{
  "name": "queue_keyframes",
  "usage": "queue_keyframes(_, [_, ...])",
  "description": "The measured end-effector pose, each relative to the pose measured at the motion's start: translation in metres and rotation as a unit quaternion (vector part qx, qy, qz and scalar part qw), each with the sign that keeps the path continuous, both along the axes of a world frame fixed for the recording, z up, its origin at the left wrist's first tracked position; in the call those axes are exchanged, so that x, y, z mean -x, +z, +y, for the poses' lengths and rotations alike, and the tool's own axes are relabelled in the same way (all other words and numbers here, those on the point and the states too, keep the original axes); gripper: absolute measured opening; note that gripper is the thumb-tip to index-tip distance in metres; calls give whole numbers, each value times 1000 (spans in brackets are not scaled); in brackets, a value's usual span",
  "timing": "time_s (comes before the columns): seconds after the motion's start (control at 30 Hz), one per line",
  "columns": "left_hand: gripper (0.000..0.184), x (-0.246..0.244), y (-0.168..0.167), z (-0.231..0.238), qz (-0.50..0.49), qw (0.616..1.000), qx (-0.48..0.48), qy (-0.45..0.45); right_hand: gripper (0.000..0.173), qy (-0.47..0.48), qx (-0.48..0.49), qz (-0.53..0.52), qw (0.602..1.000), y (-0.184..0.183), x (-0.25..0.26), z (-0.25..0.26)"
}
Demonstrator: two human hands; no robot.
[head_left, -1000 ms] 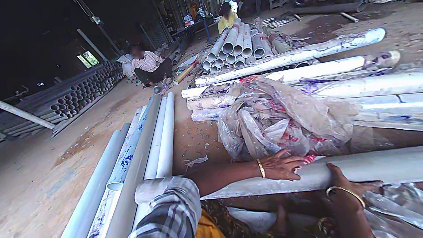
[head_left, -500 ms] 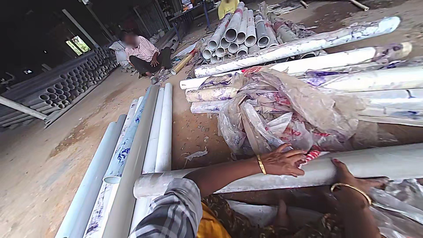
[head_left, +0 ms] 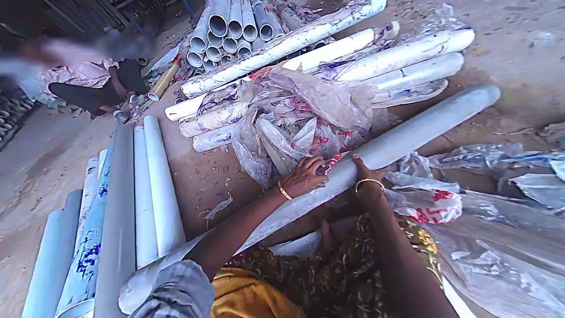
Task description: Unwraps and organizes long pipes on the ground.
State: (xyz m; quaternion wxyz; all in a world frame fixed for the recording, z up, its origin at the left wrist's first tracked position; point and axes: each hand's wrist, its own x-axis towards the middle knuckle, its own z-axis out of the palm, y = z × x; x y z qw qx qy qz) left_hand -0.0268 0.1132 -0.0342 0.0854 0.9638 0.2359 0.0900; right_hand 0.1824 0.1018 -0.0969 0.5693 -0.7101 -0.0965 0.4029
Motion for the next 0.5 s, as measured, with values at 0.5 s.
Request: queue_keyframes(0.5, [26,-7,37,-29,125,986,84,71,133,-7,-43,119,992,-14,-9,3])
